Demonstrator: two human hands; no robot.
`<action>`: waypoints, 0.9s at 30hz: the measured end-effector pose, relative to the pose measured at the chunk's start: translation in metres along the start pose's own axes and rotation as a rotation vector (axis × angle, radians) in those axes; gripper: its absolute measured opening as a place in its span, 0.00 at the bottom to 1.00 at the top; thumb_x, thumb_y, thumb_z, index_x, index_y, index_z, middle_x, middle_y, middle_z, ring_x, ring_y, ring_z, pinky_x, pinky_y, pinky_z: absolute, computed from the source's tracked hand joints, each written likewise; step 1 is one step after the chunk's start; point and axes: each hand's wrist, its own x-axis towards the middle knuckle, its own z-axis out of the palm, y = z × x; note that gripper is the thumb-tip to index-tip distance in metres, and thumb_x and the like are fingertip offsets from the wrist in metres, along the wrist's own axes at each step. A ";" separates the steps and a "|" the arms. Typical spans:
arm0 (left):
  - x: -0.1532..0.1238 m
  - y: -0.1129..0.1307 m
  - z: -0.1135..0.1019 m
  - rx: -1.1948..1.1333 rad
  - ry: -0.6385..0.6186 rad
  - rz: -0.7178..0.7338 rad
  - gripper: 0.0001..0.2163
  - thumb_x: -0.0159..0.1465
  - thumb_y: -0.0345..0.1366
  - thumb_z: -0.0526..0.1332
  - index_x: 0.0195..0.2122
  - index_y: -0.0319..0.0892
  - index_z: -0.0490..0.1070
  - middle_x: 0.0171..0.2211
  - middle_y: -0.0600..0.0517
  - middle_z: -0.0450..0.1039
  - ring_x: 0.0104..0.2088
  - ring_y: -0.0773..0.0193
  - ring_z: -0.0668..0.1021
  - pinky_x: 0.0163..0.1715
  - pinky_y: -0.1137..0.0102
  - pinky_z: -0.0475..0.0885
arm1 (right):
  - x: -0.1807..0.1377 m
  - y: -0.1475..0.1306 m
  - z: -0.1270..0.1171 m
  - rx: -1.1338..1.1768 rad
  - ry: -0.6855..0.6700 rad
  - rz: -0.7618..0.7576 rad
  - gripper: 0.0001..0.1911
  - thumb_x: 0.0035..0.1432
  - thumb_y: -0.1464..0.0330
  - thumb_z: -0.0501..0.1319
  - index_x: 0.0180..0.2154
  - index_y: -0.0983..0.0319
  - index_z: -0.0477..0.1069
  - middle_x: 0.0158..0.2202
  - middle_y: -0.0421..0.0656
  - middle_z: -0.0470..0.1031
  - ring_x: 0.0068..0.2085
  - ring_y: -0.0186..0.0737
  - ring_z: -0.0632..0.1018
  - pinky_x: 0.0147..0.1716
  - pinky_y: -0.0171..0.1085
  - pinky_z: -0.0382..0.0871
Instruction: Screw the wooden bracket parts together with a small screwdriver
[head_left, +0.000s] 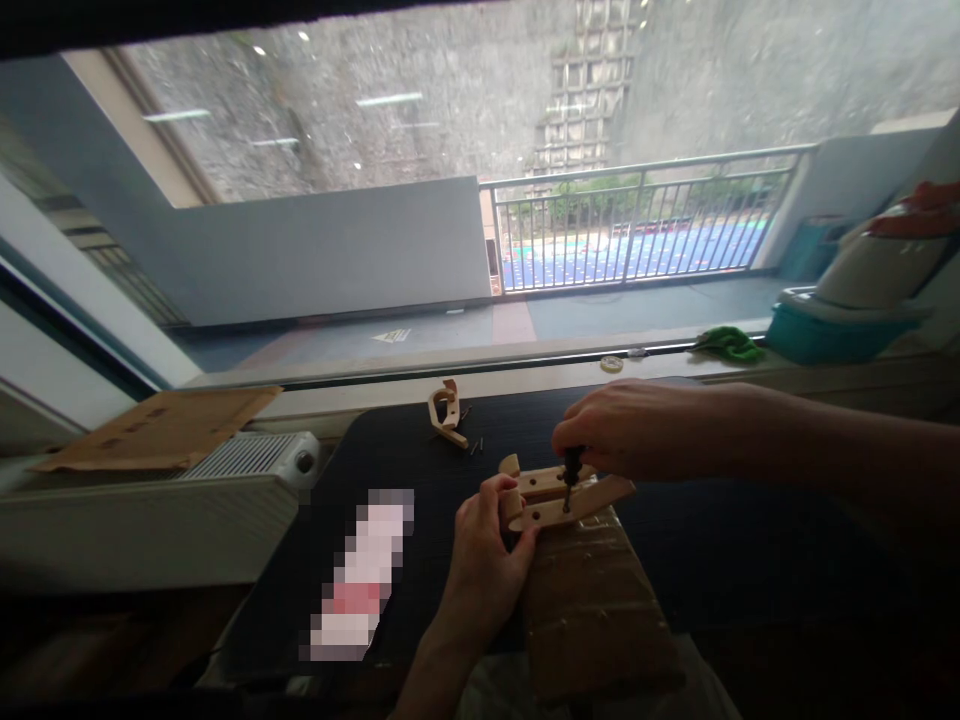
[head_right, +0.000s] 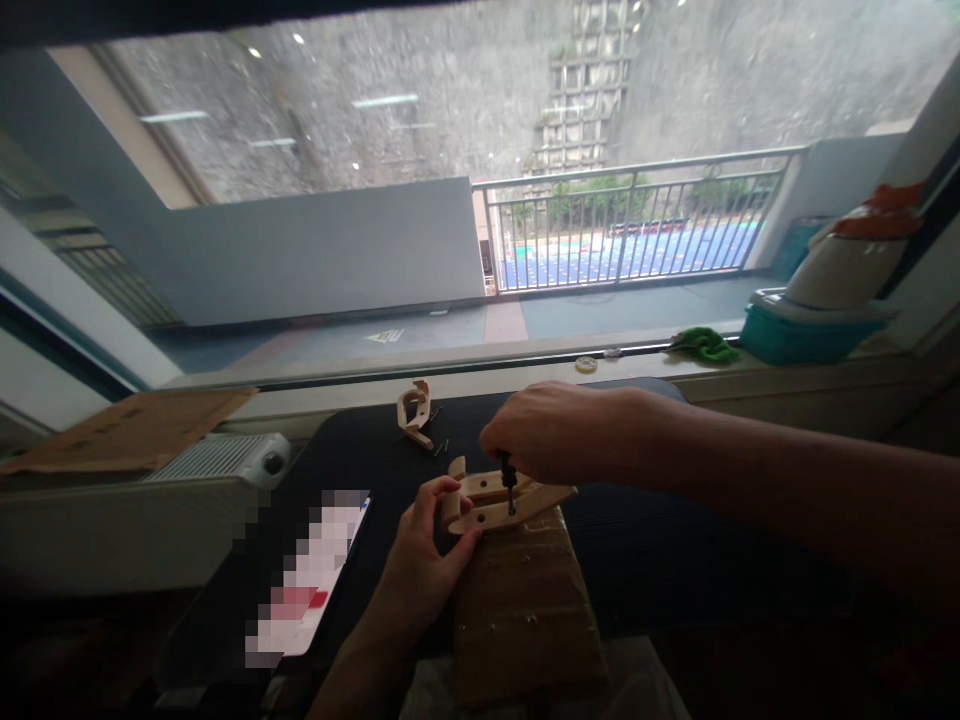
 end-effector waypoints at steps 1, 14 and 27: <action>0.000 0.000 0.000 0.005 -0.008 0.000 0.17 0.56 0.31 0.59 0.46 0.47 0.59 0.43 0.50 0.71 0.46 0.56 0.72 0.46 0.58 0.66 | 0.000 0.001 -0.001 0.007 -0.017 -0.002 0.08 0.54 0.74 0.52 0.31 0.62 0.70 0.27 0.40 0.70 0.24 0.31 0.64 0.22 0.33 0.51; 0.002 0.001 -0.001 0.066 -0.013 0.058 0.14 0.56 0.29 0.59 0.44 0.47 0.62 0.39 0.54 0.71 0.42 0.60 0.72 0.48 0.59 0.64 | -0.002 -0.005 -0.004 0.002 -0.019 0.067 0.13 0.60 0.68 0.51 0.29 0.65 0.70 0.22 0.40 0.67 0.20 0.28 0.61 0.20 0.34 0.49; 0.001 -0.001 0.000 0.086 -0.004 0.093 0.16 0.56 0.29 0.60 0.46 0.47 0.62 0.40 0.53 0.71 0.43 0.59 0.73 0.49 0.59 0.64 | 0.004 0.004 0.001 -0.013 -0.031 -0.003 0.10 0.58 0.71 0.52 0.32 0.62 0.72 0.31 0.41 0.73 0.28 0.31 0.68 0.25 0.33 0.54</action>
